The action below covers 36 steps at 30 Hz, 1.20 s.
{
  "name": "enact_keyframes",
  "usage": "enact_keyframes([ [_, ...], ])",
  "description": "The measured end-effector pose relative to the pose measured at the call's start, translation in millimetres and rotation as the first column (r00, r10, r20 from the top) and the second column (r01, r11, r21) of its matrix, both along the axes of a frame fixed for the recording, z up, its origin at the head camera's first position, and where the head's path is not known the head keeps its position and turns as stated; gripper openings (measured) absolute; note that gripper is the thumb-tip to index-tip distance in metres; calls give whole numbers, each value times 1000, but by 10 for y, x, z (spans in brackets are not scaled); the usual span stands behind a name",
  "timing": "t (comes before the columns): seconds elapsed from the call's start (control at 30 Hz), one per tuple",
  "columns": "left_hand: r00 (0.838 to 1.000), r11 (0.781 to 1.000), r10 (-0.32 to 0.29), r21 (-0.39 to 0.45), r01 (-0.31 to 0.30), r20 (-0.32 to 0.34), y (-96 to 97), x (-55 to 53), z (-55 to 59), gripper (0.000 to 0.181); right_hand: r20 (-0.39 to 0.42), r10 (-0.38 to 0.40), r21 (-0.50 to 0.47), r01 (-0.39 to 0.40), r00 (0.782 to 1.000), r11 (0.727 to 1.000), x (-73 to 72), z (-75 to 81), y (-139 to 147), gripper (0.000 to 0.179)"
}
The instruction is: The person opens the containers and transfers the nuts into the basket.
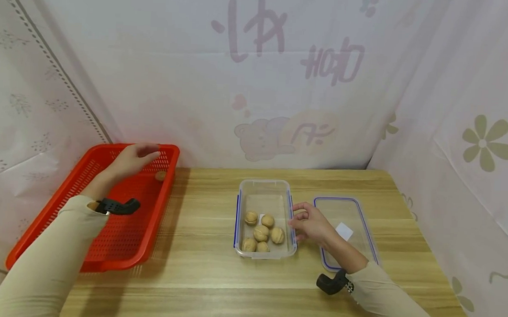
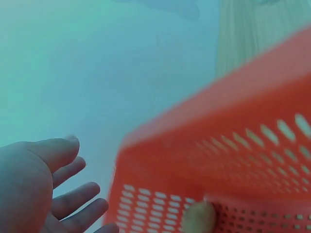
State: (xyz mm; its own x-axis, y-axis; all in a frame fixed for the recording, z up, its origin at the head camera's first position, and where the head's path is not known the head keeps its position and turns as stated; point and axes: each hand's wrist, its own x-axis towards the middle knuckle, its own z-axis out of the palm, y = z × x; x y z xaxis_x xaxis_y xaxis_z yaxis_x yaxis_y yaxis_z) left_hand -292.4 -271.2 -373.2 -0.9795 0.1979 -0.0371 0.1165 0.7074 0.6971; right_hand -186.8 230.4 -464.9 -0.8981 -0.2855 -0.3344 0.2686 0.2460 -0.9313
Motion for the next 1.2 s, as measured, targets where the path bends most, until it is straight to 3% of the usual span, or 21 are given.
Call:
enact_keyframes([
  [0.33,991,993,-116,-31,114,-73,281,94,178,52,-11,3,-11,-3,1000,1000,0,-16,-4,51],
  [0.67,977,974,-196,-128,185,-78,674,254,314,52,-12,3,4,-3,1000,1000,-3,-14,1,51],
  [0.93,947,948,-306,-128,293,-101,956,334,279,53,-13,2,5,-2,1000,1000,4,-11,-1,50],
  [1.2,909,912,-393,-188,366,-139,1238,445,263,55,-8,-3,11,3,1000,1000,8,17,-11,49],
])
